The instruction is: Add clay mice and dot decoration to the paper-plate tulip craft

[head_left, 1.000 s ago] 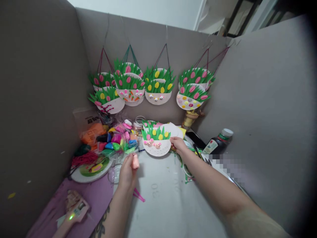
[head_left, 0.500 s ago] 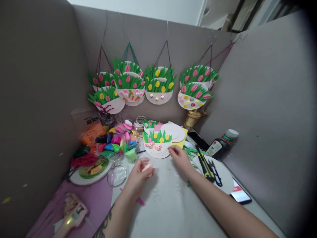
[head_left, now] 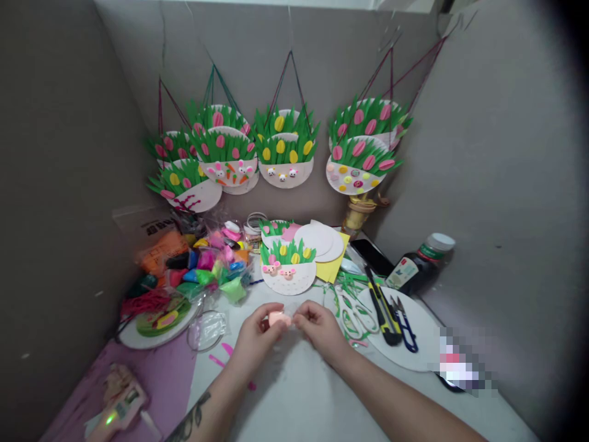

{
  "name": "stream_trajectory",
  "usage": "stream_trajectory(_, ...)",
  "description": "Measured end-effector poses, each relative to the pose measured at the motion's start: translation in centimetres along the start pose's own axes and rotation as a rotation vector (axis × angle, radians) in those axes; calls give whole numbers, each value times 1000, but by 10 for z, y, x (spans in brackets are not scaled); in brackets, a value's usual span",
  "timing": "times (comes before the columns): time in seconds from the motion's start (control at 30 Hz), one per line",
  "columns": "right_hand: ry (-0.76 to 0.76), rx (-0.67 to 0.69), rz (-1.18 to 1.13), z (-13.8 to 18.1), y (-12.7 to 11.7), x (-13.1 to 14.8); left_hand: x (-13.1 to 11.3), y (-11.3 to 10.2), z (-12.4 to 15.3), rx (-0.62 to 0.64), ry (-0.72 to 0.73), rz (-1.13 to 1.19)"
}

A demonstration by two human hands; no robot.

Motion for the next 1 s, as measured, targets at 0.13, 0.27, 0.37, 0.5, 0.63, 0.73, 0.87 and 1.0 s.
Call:
stream_trajectory(0.13, 9, -16, -18, 1, -5, -7, -1, 8, -11, -5, -9, -2)
stream_trajectory(0.27, -117, -102, 14, 2, -13, -2, 2, 13, -13, 21, -2, -13)
stream_trajectory(0.37, -104, -118, 13, 2, -14, -4, 4, 11, -9, 39, 2, -21)
stream_trajectory(0.5, -9, -70, -45, 0, -9, -13, 4, 2, -7, -8, -29, -15)
stream_trajectory(0.63, 82, -42, -127, -1, -5, -18, -4, -6, -6, -113, 34, -63)
stream_trajectory(0.73, 88, -10, -151, -1, -3, -15, -5, -9, -6, -135, 66, -83)
stream_trajectory(0.87, 127, 134, -148, -1, 4, -13, -3, -7, -9, -44, 130, -188)
stream_trajectory(1.0, 17, 55, -52, 1, -2, -5, -17, -9, 2, -119, 403, -472)
Point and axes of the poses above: each hand's wrist, its own z-axis away from the middle knuckle, its own y-axis out of the palm, x = y × z, the point moved 6 cm from there along -z, towards the middle knuckle, and after that the axes turned 2 degrees about y, right-handed, at the moved point
